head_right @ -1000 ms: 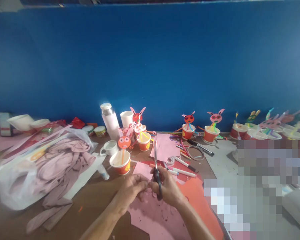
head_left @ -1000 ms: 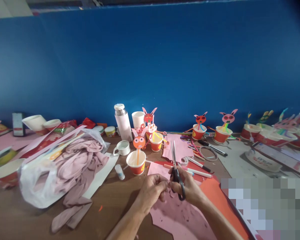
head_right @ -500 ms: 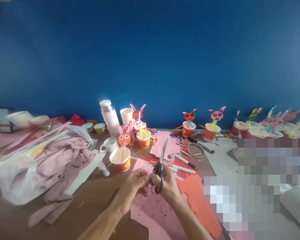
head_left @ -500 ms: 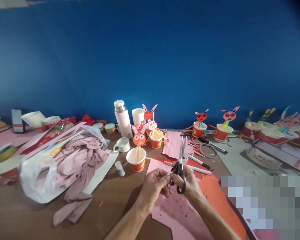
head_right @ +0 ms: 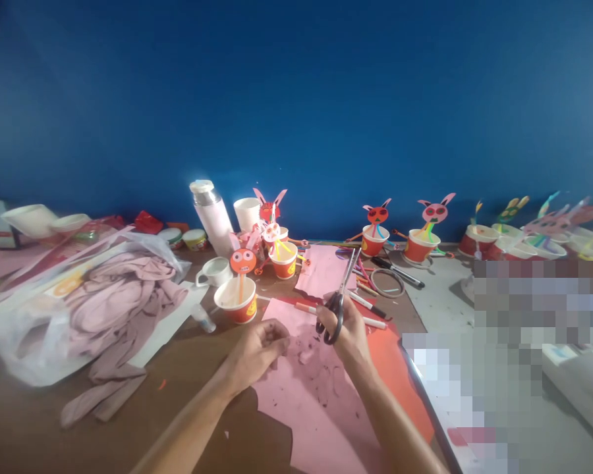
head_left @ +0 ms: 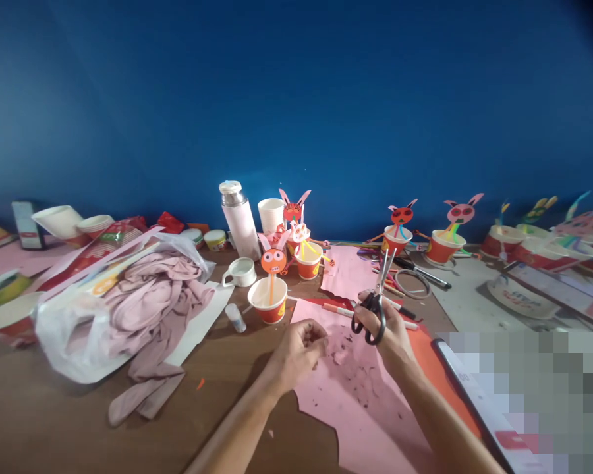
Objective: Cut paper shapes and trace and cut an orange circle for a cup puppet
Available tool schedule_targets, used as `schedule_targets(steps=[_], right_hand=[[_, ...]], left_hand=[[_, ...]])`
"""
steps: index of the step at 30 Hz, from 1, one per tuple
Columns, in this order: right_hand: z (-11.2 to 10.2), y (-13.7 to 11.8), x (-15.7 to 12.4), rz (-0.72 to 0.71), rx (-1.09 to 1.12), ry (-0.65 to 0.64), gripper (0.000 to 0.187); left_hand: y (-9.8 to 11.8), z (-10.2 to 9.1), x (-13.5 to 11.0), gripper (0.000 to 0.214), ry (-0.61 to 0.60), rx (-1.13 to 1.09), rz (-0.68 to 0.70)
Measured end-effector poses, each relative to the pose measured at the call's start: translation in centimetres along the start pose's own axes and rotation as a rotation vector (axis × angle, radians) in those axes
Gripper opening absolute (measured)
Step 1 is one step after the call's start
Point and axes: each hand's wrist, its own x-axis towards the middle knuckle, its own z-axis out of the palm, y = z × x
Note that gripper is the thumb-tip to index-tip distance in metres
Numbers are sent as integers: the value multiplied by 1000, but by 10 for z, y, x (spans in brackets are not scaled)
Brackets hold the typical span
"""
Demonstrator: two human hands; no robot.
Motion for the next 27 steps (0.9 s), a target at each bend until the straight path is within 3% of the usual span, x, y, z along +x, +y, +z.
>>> schedule_targets(steps=[2,7,15,20,27], right_hand=[[-4,2,3,4,-1,19,24],[-8,8,9,5,28,32,24],[-5,6,9,17,73,40,29],[-4,3,5,31,88,24,31],[-2,3,4,36,104,-14,29]], left_hand=[[-3,-2,0,2,16,166,26],[-4,-5,-1,20,84,523,79],[-1,21,-4,16,-75,787,163],[-7,30,-2,16,-68,828,161],[-15,29,-1,12,-17,668,158]])
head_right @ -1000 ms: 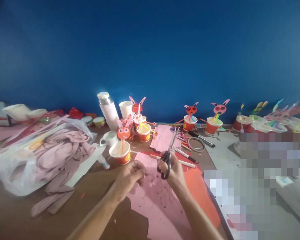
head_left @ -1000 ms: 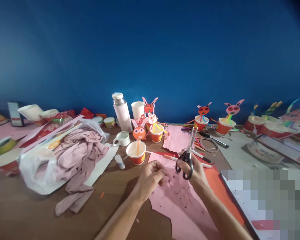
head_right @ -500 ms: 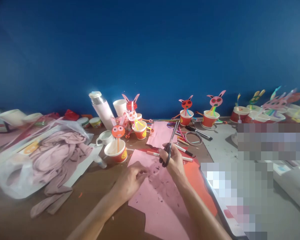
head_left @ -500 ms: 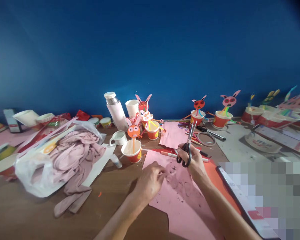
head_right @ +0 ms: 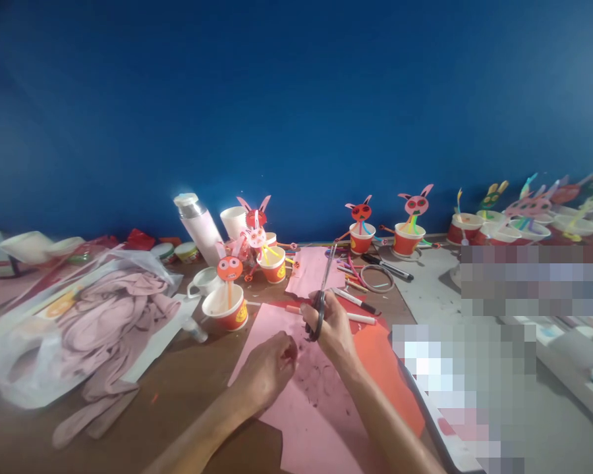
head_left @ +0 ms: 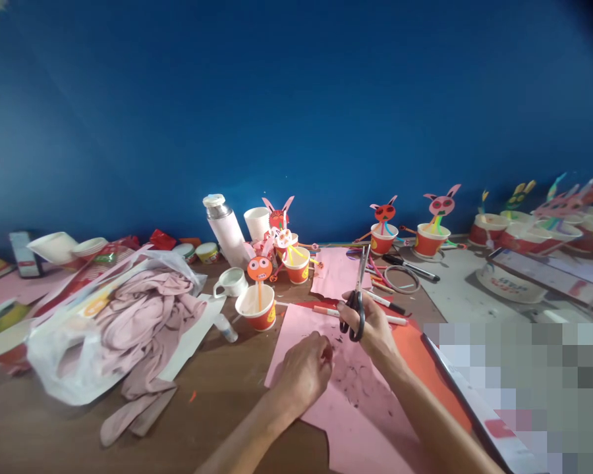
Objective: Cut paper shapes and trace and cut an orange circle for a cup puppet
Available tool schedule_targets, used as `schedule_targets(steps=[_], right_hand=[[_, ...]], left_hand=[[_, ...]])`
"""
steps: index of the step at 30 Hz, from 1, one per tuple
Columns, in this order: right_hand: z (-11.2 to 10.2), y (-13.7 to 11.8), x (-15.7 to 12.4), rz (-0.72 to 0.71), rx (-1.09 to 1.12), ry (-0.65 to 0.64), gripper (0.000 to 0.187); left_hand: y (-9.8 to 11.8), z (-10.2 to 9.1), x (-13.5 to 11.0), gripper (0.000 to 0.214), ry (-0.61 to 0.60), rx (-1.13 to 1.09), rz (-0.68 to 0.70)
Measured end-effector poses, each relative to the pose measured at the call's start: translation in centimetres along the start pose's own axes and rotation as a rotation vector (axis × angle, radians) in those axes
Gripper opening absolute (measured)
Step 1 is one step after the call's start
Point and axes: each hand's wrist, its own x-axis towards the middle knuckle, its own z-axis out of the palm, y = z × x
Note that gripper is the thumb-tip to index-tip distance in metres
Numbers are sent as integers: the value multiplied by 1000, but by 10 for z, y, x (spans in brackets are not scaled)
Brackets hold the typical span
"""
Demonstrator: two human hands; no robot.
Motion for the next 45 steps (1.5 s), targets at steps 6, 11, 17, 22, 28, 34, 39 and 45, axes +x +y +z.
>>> schedule_targets(steps=[6,11,17,22,28,34,39,45], right_hand=[[1,2,-2,-3,7,-66,30],[8,-1,-10,20,23,-175,32],[8,4,-19,32,98,-289,36],[7,1,-20,30,227,-395,40],[9,-9,-17,65,105,-380,38],[11,2,-17,42,91,-321,34],[11,-4,-18,60,18,-284,33],[-8,-21,-6,-4,-239,-286,45]], left_hand=[[1,-15,12,5,70,-322,107],[3,-31,9,9,258,-471,255],[-3,-28,-7,23,531,-254,724],[1,-31,-9,26,498,-205,791],[0,-29,-3,23,406,-251,741],[-2,-28,-2,24,312,-310,663],[1,-34,-2,16,308,-323,595],[-16,-42,-4,13,316,-280,478]])
